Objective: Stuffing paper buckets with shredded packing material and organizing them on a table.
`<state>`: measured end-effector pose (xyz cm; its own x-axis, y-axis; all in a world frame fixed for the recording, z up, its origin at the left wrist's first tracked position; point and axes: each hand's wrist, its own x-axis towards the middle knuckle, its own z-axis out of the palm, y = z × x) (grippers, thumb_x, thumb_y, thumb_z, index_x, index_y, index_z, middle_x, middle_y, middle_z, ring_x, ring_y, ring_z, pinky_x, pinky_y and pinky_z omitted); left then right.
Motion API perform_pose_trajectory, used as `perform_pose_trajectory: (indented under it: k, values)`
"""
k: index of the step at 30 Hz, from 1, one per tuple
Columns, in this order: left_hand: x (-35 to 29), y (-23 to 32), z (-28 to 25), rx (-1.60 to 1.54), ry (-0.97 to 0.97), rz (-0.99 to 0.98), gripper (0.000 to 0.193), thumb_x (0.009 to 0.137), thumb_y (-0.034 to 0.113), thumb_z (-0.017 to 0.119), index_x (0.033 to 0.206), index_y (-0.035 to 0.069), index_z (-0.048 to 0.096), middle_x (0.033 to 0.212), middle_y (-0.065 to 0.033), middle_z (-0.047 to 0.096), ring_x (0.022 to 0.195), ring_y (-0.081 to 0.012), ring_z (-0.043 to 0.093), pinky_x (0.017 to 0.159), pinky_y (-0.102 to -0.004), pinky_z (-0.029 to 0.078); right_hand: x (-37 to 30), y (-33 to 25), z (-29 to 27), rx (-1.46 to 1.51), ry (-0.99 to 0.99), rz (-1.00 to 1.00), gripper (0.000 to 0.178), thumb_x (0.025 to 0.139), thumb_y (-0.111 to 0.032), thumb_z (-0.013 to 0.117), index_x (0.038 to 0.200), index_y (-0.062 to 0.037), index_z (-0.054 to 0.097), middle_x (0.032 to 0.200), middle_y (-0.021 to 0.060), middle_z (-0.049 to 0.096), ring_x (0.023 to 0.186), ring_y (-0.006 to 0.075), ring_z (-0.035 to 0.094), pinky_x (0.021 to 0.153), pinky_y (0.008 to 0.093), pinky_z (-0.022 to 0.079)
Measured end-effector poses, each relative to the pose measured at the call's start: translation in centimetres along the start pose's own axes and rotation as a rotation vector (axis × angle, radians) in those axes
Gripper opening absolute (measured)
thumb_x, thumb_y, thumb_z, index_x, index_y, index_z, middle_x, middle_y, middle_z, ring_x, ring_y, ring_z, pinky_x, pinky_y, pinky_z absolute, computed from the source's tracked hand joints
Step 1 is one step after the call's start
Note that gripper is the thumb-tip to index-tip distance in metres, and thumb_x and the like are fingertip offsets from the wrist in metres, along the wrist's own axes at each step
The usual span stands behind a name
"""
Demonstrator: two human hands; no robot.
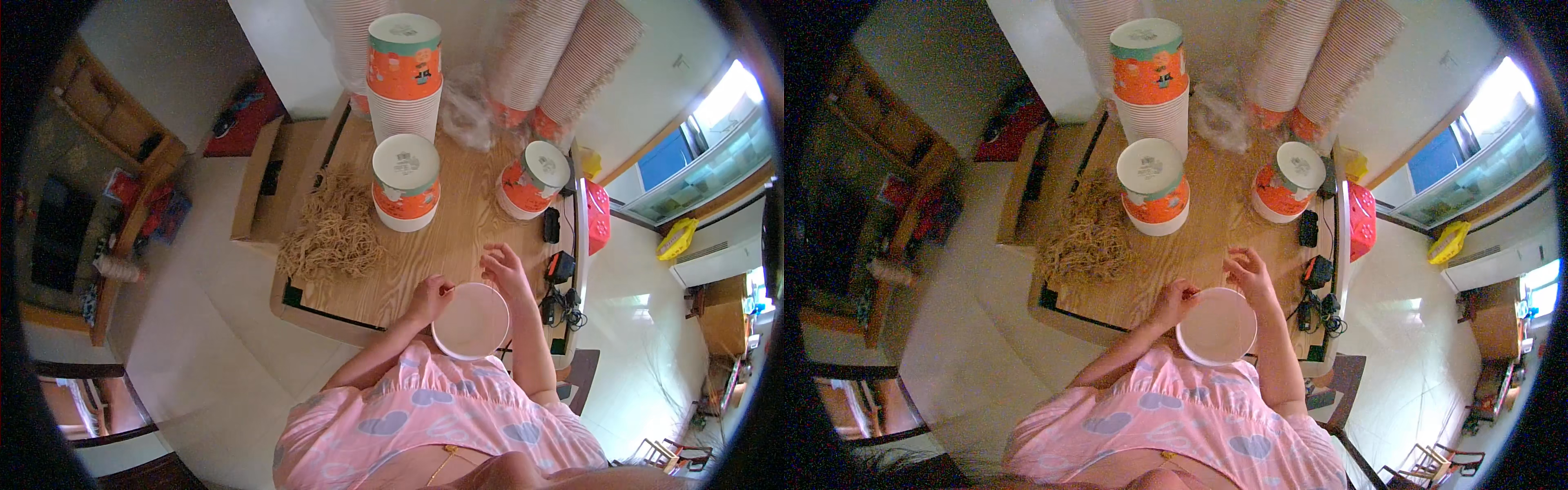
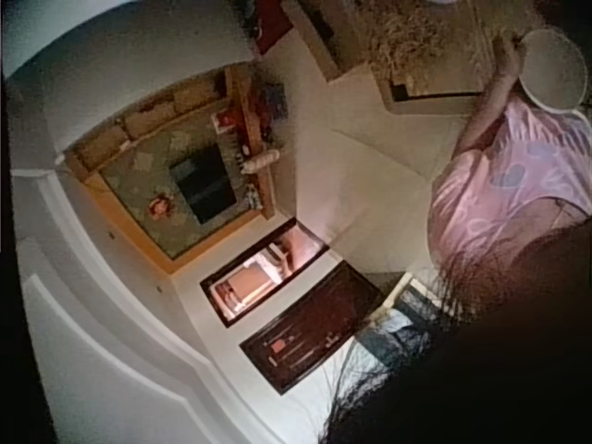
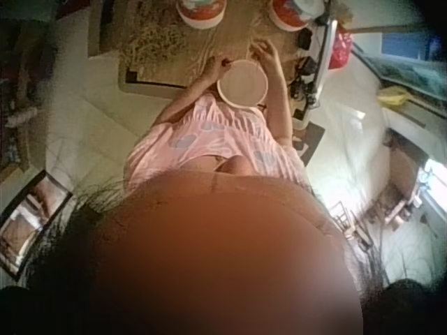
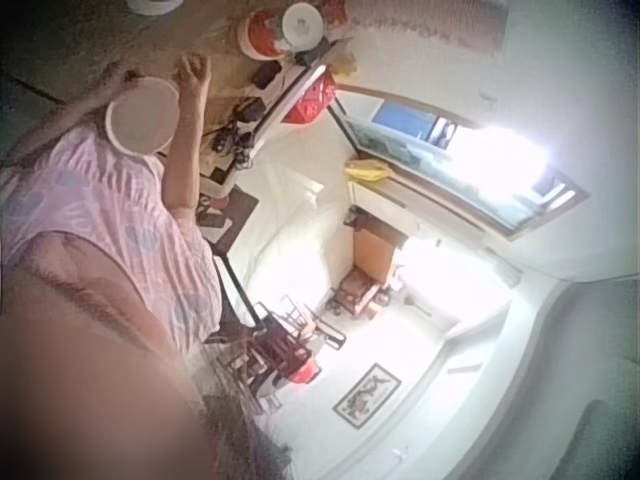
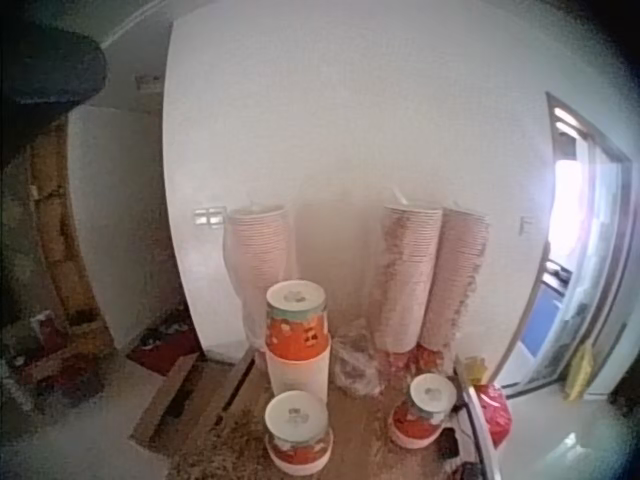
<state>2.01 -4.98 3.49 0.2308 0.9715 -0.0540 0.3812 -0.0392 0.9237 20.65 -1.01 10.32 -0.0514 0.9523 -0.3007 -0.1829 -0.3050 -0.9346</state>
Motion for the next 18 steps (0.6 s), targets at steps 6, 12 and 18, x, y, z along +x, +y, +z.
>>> perform_pose_trajectory:
  k: [6,12,18]
  values:
    - [0.0,1.4,-0.4,0.156,0.107,0.166,0.012,0.070,0.010,0.065,0.077,0.001,0.061,0.076,-0.0146,0.056,0.071,-0.0314,0.056,0.065,-0.0400,0.045,1.0,-1.2,0.0,-0.662,-0.200,-0.143,0.011,0.078,-0.008,0.062,0.088,-0.0032,0.060,0.070,0.0013,0.058,0.060,0.0081,0.050,0.054,0.0245,0.041]
    - [0.0,2.1,-0.4,0.206,0.133,0.279,0.010,0.072,0.009,0.064,0.078,0.001,0.061,0.077,-0.0145,0.056,0.074,-0.0296,0.057,0.065,-0.0388,0.046,1.2,-0.6,-0.8,-1.025,-0.223,-0.238,0.012,0.076,-0.013,0.063,0.082,-0.0031,0.064,0.068,0.0101,0.061,0.062,0.0192,0.058,0.056,0.0315,0.045]
    - [0.3,1.5,0.0,0.168,0.142,0.192,0.012,0.072,0.011,0.065,0.078,0.001,0.062,0.080,-0.0137,0.057,0.072,-0.0299,0.058,0.063,-0.0382,0.046,1.2,-0.1,-0.2,-1.072,-0.129,-0.196,0.016,0.076,-0.018,0.063,0.083,-0.0035,0.063,0.072,0.0133,0.062,0.066,0.0256,0.061,0.060,0.0339,0.047]
